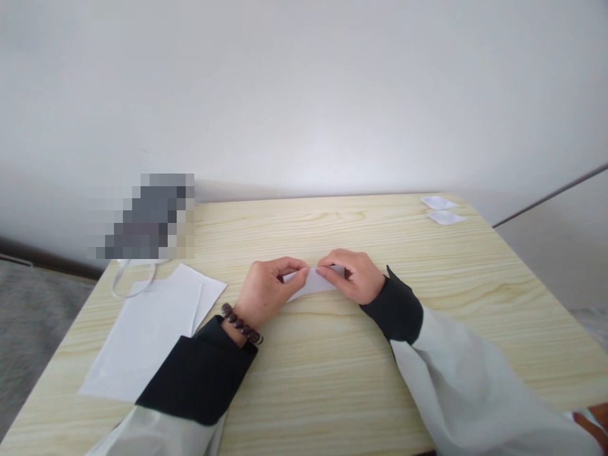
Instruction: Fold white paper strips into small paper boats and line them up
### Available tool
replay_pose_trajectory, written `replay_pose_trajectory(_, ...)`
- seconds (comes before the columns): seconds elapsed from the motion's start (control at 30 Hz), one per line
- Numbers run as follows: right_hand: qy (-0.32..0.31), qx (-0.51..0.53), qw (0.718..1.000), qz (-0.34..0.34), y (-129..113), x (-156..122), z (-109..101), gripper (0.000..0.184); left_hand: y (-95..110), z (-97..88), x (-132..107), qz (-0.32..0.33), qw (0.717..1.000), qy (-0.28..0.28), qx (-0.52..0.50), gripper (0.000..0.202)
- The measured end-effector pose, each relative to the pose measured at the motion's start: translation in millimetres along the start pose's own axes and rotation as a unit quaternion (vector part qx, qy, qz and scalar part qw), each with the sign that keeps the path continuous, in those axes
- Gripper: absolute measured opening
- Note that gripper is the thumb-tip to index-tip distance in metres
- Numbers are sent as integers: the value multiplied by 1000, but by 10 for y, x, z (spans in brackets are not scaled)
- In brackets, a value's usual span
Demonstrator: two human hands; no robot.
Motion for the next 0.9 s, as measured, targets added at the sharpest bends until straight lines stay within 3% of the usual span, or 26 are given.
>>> replay_pose_trajectory(0.23, -22, 2, 1000, 1, 120, -50, -164, 18, -20, -33, -5, -24, 1000, -6, 3, 28)
replay_pose_trajectory(0.43, -20, 6, 998, 66, 242, -136, -294, 21, -85, -19, 40, -53, 986, -28, -157, 29)
replay_pose_trajectory(0.53, -40, 3, 999, 32, 192, -115, -240, 19, -61, -22, 36, -41, 993, -24, -104, 33)
replay_pose_trajectory(0.73, -16, -18, 1000, 7, -8, -28, 2, 19, 15, 11, -23, 35, 999, -39, 14, 28)
replay_pose_trajectory(0.9, -28, -2, 1000, 1, 53, -55, -71, 17, 52, 7, -32, 23, 999, -22, 37, 26)
Point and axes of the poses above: each hand's wrist, its own x-axis towards the middle knuckle, its own z-axis out of the palm, y = z × x, the point moved 1 cm from there along x, towards the middle knuckle, and after that the axes turned 9 degrees about -z, right-handed, at the moved point
